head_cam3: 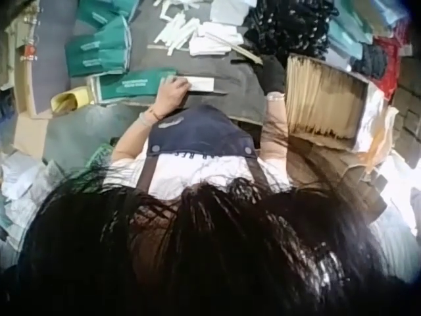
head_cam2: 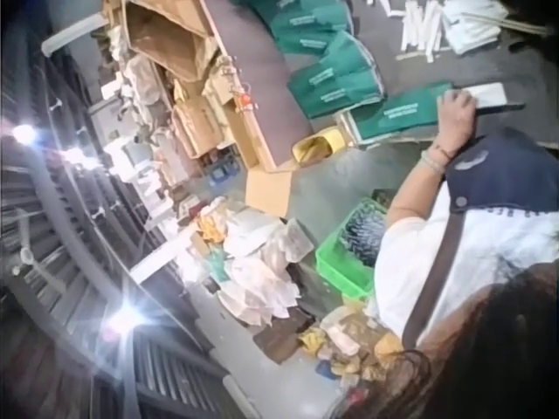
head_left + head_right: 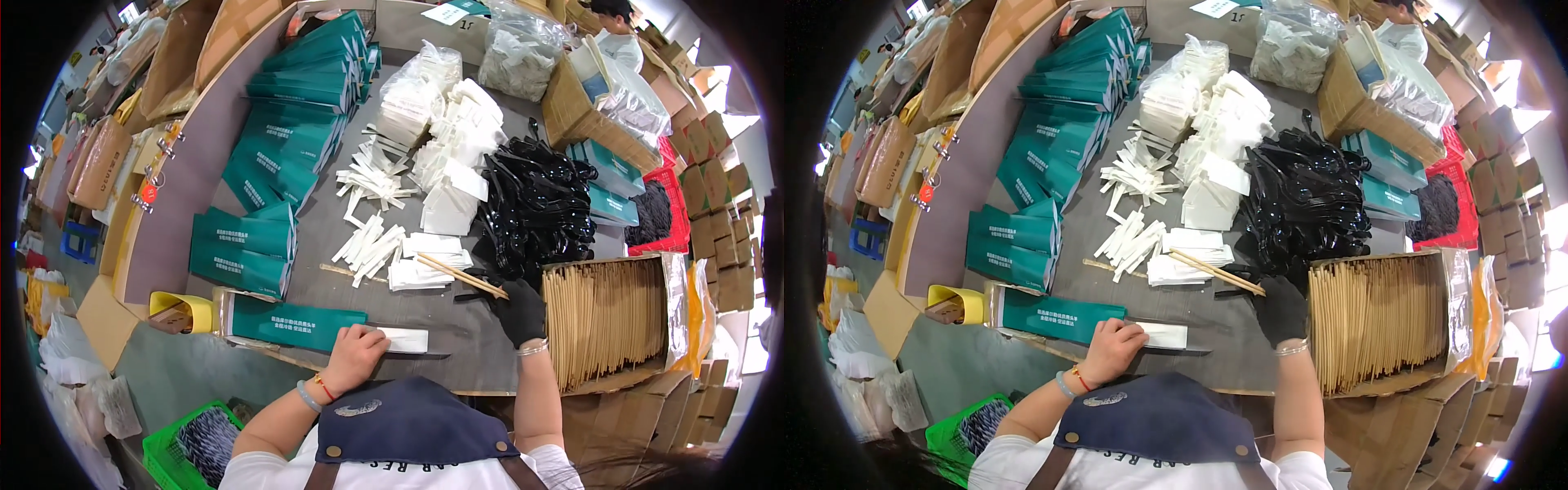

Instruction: Insert pairs of chopsticks into paper sleeves and organize them in a container.

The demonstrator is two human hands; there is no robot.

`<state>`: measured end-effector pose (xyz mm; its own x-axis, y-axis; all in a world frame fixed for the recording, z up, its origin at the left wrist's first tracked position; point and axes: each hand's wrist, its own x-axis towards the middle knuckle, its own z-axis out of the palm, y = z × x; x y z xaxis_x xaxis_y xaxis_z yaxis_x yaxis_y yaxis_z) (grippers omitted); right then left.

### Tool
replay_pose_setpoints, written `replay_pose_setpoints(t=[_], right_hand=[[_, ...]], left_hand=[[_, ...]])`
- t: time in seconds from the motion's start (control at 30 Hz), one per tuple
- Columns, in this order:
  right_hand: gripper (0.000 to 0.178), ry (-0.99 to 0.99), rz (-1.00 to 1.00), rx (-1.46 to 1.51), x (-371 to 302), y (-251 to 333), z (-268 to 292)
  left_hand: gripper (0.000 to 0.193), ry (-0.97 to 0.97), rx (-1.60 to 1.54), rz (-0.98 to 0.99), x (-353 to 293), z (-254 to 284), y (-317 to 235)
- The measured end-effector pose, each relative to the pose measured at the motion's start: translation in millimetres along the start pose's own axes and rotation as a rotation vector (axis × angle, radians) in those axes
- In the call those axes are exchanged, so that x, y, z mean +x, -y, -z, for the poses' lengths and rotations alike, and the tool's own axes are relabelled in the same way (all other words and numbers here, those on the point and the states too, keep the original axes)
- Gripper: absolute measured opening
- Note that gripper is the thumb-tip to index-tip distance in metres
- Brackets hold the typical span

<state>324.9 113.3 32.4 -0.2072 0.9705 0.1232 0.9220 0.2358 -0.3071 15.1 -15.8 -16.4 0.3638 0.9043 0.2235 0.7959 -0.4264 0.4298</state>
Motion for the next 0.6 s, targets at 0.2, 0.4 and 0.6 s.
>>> replay_pose_setpoints(t=[0.2, 0.4, 0.6], right_hand=[[0.016, 0.217, 0.029, 0.230, 5, 8, -8], [0.023, 0.333, 0.044, 0.167, -3, 9, -35], [0.022, 0.256, 0.009, 0.086, -28, 6, -37]], left_hand=[[0.031, 0.065, 0.029, -0.009, -9, 8, -4], [0.035, 0.072, 0.034, -0.016, -10, 5, -2], [0.036, 0.068, 0.054, -0.023, -11, 5, -1]])
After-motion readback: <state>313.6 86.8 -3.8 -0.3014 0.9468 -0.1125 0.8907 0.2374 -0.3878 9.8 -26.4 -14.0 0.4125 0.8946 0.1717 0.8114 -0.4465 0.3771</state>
